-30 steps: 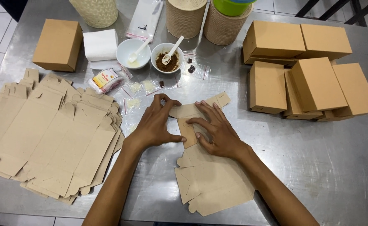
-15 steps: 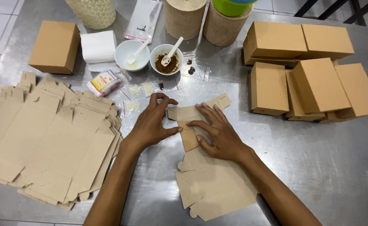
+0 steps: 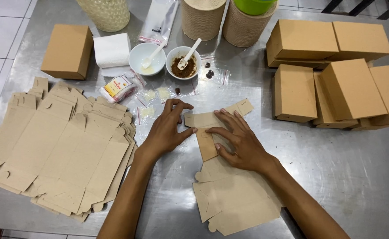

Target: Assembling a cardboard box by folding flaps and applying small adhesive tabs.

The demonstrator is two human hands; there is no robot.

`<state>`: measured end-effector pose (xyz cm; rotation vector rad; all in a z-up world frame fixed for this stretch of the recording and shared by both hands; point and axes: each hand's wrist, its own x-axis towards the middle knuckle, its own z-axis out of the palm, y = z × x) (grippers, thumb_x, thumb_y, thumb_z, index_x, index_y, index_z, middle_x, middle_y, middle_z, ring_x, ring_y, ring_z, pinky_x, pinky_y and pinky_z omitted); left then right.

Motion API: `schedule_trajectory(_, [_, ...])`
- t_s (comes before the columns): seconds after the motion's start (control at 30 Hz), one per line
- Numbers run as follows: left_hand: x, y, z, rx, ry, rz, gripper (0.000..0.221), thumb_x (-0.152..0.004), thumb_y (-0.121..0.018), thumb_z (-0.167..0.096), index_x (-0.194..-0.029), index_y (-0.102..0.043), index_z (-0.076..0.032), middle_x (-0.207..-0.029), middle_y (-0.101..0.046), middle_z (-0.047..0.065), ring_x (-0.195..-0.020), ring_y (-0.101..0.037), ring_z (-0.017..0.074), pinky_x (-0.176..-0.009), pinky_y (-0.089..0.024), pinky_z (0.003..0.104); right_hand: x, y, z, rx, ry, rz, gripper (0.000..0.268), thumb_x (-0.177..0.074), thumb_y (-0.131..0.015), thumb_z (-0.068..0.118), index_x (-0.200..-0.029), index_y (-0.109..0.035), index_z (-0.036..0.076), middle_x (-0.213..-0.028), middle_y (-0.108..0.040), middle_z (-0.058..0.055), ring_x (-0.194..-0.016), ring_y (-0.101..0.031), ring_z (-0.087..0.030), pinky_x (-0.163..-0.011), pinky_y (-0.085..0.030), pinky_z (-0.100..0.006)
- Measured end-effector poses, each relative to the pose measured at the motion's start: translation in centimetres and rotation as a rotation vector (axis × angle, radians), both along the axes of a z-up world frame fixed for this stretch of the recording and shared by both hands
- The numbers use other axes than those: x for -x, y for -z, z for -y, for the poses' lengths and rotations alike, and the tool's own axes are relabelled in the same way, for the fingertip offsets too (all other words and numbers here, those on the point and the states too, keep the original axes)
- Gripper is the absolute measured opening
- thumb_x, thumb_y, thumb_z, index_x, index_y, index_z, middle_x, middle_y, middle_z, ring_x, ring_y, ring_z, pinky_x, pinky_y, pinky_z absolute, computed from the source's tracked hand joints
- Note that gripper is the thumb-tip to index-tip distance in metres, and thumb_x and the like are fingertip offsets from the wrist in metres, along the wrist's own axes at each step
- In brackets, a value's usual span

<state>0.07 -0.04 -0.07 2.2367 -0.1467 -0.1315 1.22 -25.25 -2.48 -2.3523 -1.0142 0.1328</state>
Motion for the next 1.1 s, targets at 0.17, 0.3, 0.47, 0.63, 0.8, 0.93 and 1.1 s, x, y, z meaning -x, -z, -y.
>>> schedule_trajectory(0.17, [0.09,-0.06,0.03,0.007,-0.001,-0.004,0.056,-0.079,-0.084,-0.006,-0.131,-0.063,-0.005,-0.13,-0.051,0.022,-0.096,-0.069,0.0414,-0.079,-0.054,0.053,-0.02,0.17,0.02,-0.011,-0.004,0.004,0.042,-0.092,-0.061,0.023,-0.133,-0.065,0.021,-0.155,-0.048,-0.019,-0.151,-0.035,-0.043,-0.124,-0.016,-0.064])
schedule_trajectory(0.3, [0.08,-0.22,0.05,0.016,0.005,0.005,0.056,-0.08,-0.083,-0.007,-0.132,-0.062,-0.003,-0.129,-0.051,0.024,-0.095,-0.068,0.0417,-0.078,-0.054,0.054,-0.01,-0.09,-0.02,-0.013,-0.008,-0.007,0.042,-0.092,-0.061,0.021,-0.134,-0.065,0.019,-0.153,-0.048,-0.021,-0.151,-0.035,-0.044,-0.123,-0.016,-0.065])
schedule_trajectory(0.47, [0.11,-0.15,0.07,0.025,-0.005,0.001,0.056,-0.08,-0.084,-0.006,-0.132,-0.062,-0.002,-0.13,-0.052,0.025,-0.095,-0.068,0.0418,-0.079,-0.054,0.053,-0.14,0.33,0.1,-0.019,-0.006,0.0,0.042,-0.092,-0.061,0.022,-0.133,-0.065,0.02,-0.154,-0.048,-0.019,-0.151,-0.036,-0.043,-0.124,-0.015,-0.064])
schedule_trajectory(0.63, [0.2,-0.22,0.01,0.0,0.002,0.016,0.057,-0.08,-0.083,-0.006,-0.133,-0.062,-0.004,-0.131,-0.051,0.022,-0.095,-0.068,0.0384,-0.08,-0.054,0.052,0.06,-0.27,0.27,-0.017,-0.009,0.003,0.041,-0.092,-0.062,0.023,-0.133,-0.065,0.019,-0.155,-0.047,-0.02,-0.151,-0.035,-0.045,-0.123,-0.017,-0.066])
schedule_trajectory(0.8, [0.18,-0.37,-0.2,0.03,0.017,-0.029,0.063,-0.078,-0.084,-0.006,-0.136,-0.059,-0.002,-0.132,-0.05,0.024,-0.098,-0.069,0.0407,-0.083,-0.055,0.053,-0.15,0.02,0.42,-0.025,-0.004,-0.044,0.046,-0.09,-0.065,0.024,-0.135,-0.065,0.022,-0.156,-0.047,-0.018,-0.151,-0.034,-0.042,-0.124,-0.014,-0.064])
schedule_trajectory(0.93, [0.32,0.13,-0.32,0.037,0.011,-0.018,0.064,-0.078,-0.084,-0.007,-0.137,-0.058,-0.003,-0.132,-0.05,0.023,-0.098,-0.069,0.0387,-0.083,-0.055,0.052,-0.28,0.15,0.4,-0.011,-0.01,-0.055,0.047,-0.089,-0.065,0.023,-0.136,-0.065,0.022,-0.157,-0.046,-0.018,-0.152,-0.034,-0.042,-0.125,-0.014,-0.064])
schedule_trajectory(1.1, [0.33,-0.09,-0.24,0.012,0.032,-0.017,0.076,-0.071,-0.089,-0.015,-0.138,-0.056,-0.003,-0.136,-0.046,0.025,-0.101,-0.066,0.0446,-0.084,-0.054,0.058,-0.27,0.22,0.46,-0.047,-0.013,-0.042,0.046,-0.09,-0.064,0.025,-0.135,-0.065,0.022,-0.156,-0.047,-0.019,-0.15,-0.035,-0.044,-0.122,-0.018,-0.067])
